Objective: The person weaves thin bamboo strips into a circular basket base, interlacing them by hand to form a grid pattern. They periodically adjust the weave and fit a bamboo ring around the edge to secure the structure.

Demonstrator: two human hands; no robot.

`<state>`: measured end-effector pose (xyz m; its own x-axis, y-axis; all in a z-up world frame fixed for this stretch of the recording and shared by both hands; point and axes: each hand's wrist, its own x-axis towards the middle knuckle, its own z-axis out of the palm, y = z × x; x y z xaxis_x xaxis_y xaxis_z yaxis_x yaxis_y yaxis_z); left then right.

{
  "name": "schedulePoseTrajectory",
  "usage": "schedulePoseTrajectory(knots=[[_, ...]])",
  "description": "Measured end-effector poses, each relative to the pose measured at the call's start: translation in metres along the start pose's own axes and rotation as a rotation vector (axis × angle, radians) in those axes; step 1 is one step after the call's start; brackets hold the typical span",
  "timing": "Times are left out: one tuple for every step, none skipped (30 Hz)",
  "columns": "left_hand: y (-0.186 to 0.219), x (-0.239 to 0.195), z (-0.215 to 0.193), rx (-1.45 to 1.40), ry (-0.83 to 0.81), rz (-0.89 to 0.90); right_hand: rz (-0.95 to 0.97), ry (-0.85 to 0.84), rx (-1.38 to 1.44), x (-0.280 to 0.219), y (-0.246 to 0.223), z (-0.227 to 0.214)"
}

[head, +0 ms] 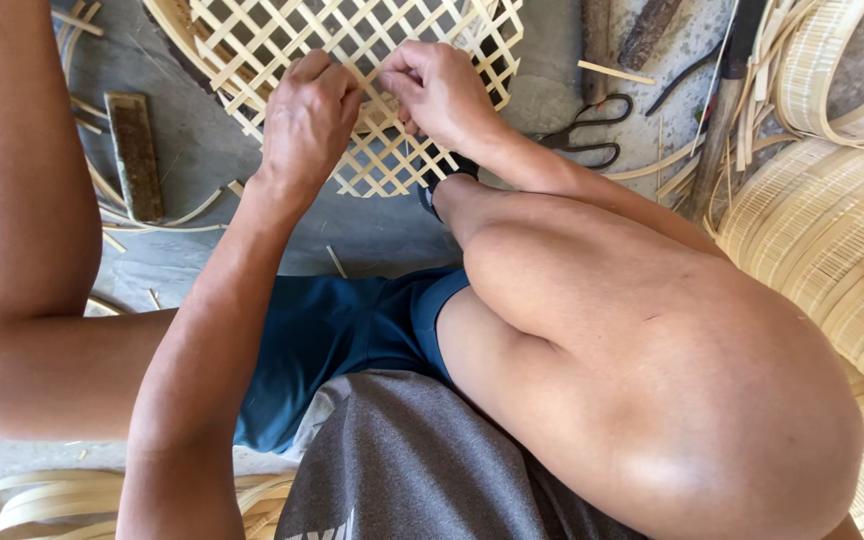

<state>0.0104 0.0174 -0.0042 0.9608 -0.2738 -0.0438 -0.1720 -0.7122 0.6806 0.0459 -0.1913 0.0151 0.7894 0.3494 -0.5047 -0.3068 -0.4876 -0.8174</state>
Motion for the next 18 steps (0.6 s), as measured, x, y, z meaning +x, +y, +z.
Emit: schedulePoseTrajectory(knots=[[-0.002,-0.001,0.002,0.013,-0.007,0.021,-0.018,-0.012,-0.034,-0.001,0.001,0.0],[-0.004,-0.001,0.004,0.026,-0.011,0.043,-0.039,-0.023,-0.071,-0.001,0.001,-0.001],[-0.006,-0.001,0.006,0.04,-0.015,0.065,-0.06,-0.034,-0.107,0.0,0.002,-0.001],[-0.008,-0.003,0.008,0.051,0.004,0.078,-0.059,-0.044,-0.129,0.001,0.003,0.0],[-0.01,-0.005,0.01,0.062,0.023,0.091,-0.058,-0.053,-0.151,0.004,0.003,0.003],[-0.01,-0.006,0.011,0.071,0.041,0.106,-0.055,-0.059,-0.173,0.005,0.003,0.004],[-0.011,-0.006,0.011,0.078,0.013,0.067,-0.017,-0.074,-0.136,0.007,0.001,0.005],[-0.011,-0.003,0.011,0.086,-0.01,0.032,0.017,-0.086,-0.102,0.009,-0.002,0.003],[-0.006,-0.002,0.011,0.094,-0.033,-0.004,0.052,-0.098,-0.068,0.005,-0.008,-0.004],[-0.002,0.001,0.008,0.074,-0.053,-0.025,-0.013,-0.085,0.005,0.003,-0.015,-0.013],[0.002,0.005,0.002,0.053,-0.073,-0.046,-0.078,-0.074,0.078,-0.003,-0.025,-0.028],[0.006,0.007,-0.007,0.036,-0.09,-0.07,-0.146,-0.068,0.153,-0.008,-0.035,-0.043],[0.01,0.007,-0.017,0.021,-0.059,-0.075,-0.239,0.077,-0.008,-0.021,-0.046,-0.067],[0.013,0.007,-0.033,0.013,-0.028,-0.074,-0.407,0.213,0.265,-0.026,-0.056,-0.086],[0.019,0.005,-0.049,0.005,0.004,-0.073,-0.349,0.354,0.38,-0.041,-0.065,-0.113],[0.021,0.006,-0.069,-0.085,0.025,-0.087,-0.405,0.554,0.452,-0.048,-0.073,-0.137],[0.026,0.004,-0.089,-0.176,0.045,-0.098,-0.369,0.677,0.419,-0.059,-0.077,-0.158],[0.03,0.003,-0.108,-0.261,0.071,-0.102,-0.339,0.799,0.392,-0.064,-0.08,-0.175]])
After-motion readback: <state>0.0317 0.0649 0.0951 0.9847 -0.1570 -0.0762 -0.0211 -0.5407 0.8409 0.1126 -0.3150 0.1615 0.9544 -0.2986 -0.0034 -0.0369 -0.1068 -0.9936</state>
